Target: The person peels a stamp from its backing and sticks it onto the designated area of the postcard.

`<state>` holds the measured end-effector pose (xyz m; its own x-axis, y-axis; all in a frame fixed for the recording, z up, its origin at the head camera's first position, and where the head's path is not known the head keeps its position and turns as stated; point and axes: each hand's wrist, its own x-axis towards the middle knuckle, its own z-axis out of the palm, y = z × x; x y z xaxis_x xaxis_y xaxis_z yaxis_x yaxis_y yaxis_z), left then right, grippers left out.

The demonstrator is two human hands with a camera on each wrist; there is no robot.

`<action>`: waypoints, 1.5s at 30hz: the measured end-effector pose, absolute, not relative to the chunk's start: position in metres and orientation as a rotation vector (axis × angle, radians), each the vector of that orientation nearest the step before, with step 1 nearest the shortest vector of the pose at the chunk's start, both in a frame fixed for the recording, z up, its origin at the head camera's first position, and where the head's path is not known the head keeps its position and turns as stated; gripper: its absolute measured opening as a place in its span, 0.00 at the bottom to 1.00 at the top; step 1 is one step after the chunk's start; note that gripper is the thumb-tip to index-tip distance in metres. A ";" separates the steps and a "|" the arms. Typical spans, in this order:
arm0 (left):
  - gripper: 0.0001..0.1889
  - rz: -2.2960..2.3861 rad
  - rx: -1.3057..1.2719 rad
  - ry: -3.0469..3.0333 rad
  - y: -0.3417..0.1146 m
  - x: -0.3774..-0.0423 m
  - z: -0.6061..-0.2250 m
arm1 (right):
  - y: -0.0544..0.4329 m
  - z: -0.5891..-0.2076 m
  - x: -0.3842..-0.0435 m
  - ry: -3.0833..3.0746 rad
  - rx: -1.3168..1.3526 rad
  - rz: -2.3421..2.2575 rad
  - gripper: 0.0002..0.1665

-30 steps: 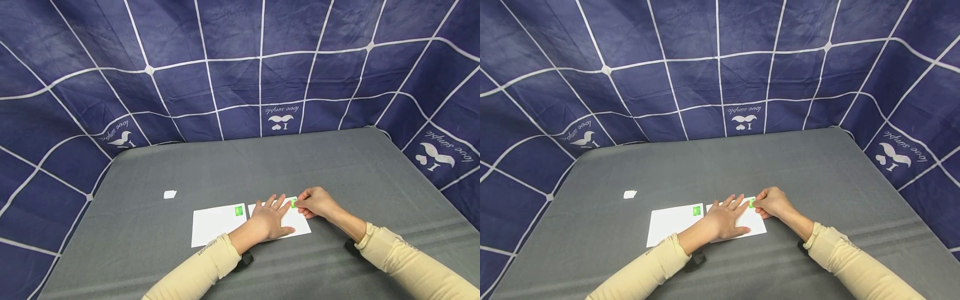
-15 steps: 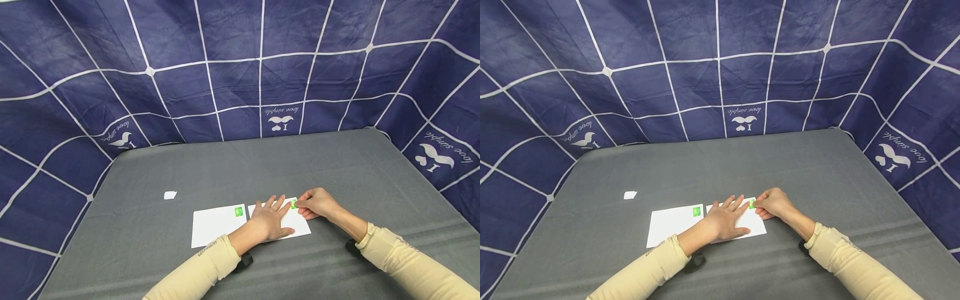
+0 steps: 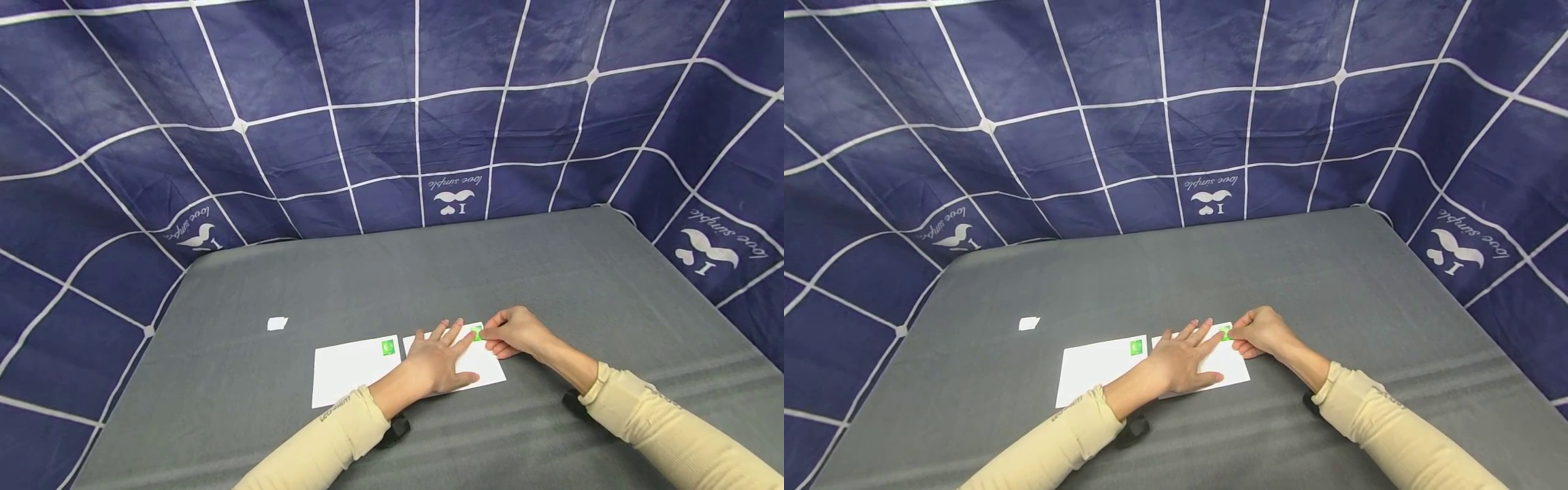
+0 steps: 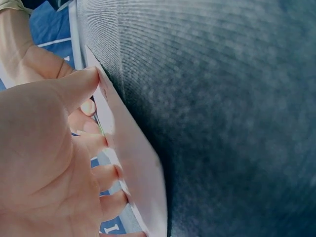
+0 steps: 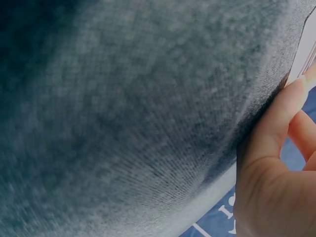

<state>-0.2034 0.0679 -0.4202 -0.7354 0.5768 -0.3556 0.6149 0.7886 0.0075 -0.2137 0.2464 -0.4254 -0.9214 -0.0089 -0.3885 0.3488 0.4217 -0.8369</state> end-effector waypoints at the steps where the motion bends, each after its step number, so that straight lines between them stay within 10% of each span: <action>1: 0.38 -0.152 0.911 2.639 0.068 -0.203 -0.420 | 0.247 -0.425 -0.214 2.345 0.293 -1.505 0.07; 45: 0.39 -0.154 0.955 2.610 0.071 -0.203 -0.420 | 0.258 -0.425 -0.210 2.281 0.258 -1.517 0.07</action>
<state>-0.2026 0.0707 -0.4197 -0.7085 0.6038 -0.3654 0.6426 0.7660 0.0198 -0.2105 0.2583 -0.4246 -0.9078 -0.0605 -0.4150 0.3592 0.3982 -0.8440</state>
